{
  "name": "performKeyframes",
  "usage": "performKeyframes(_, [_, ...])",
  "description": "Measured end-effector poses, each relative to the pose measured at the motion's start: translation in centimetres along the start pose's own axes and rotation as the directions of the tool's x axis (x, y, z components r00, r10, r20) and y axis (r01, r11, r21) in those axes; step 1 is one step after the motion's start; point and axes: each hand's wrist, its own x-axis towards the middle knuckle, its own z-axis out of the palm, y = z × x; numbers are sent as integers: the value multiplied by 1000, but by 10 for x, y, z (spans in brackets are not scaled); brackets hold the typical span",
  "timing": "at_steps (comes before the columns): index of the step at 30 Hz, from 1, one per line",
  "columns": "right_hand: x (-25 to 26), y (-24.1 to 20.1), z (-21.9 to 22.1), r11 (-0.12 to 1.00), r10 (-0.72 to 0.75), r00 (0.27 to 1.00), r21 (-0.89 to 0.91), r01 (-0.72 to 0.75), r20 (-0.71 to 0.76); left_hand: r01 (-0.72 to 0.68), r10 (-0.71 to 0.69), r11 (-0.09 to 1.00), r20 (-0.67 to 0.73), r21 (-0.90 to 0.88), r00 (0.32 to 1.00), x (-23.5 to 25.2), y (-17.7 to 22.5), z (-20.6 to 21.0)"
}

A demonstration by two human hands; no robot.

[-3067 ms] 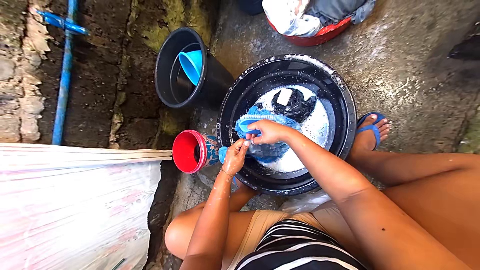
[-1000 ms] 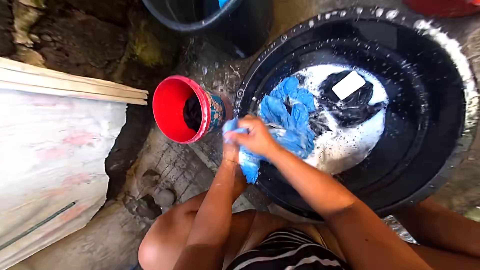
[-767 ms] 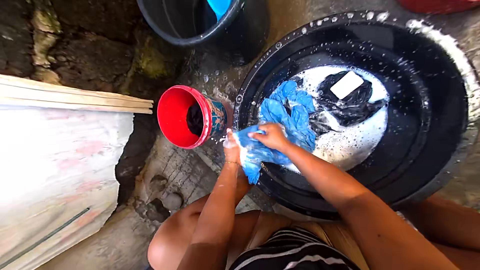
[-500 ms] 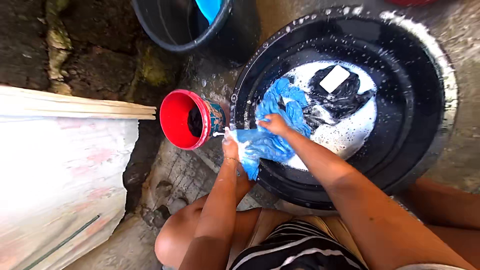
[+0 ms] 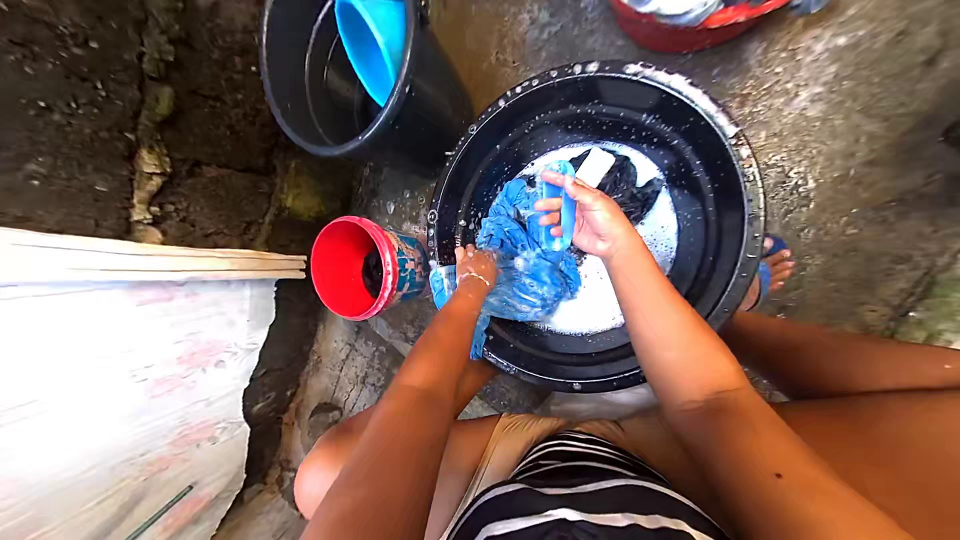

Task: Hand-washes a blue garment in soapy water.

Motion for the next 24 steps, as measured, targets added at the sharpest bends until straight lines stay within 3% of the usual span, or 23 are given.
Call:
performKeyframes(2, [-9,-9,5,984,-29,1000,-178,30,3,45,-44,997,23,-69,999,5,5,-2])
performKeyframes(4, [-15,-10,5,905,-74,997,-419,69,5,-51,43,940,-30,-336,999,-5,6,-7])
performKeyframes(6, [-18,-10,11,778,-83,991,-615,129,104,-271,178,744,-210,-611,962,-32,9,-25])
performKeyframes(7, [-18,-10,17,719,-80,981,-671,181,178,-367,207,648,-309,-668,928,-52,12,-39])
performKeyframes(9, [-23,-8,34,669,-60,944,-689,279,324,-525,204,539,-503,-658,840,-100,18,-70])
performKeyframes(12, [-38,-26,51,713,76,833,-614,339,548,-634,121,520,-686,-572,718,-171,12,-120])
performKeyframes(14, [-46,-42,57,680,133,759,-616,398,637,-732,84,486,-809,-477,582,-207,-2,-150])
performKeyframes(16, [-48,-57,59,544,196,724,-688,480,661,-832,50,419,-905,-364,422,-237,-23,-174])
performKeyframes(19, [-46,-71,53,254,265,794,-834,491,548,-891,-67,389,-971,-236,228,-283,-66,-194])
performKeyframes(21, [-43,-80,38,157,260,843,-882,445,471,-881,-281,422,-955,-212,96,-318,-69,-207])
performKeyframes(22, [-45,-89,31,173,232,860,-889,423,454,-891,-360,409,-932,-196,40,-328,-77,-208])
performKeyframes(24, [-58,-110,13,316,47,858,-822,474,512,-906,-432,391,-902,-163,-24,-339,-104,-198])
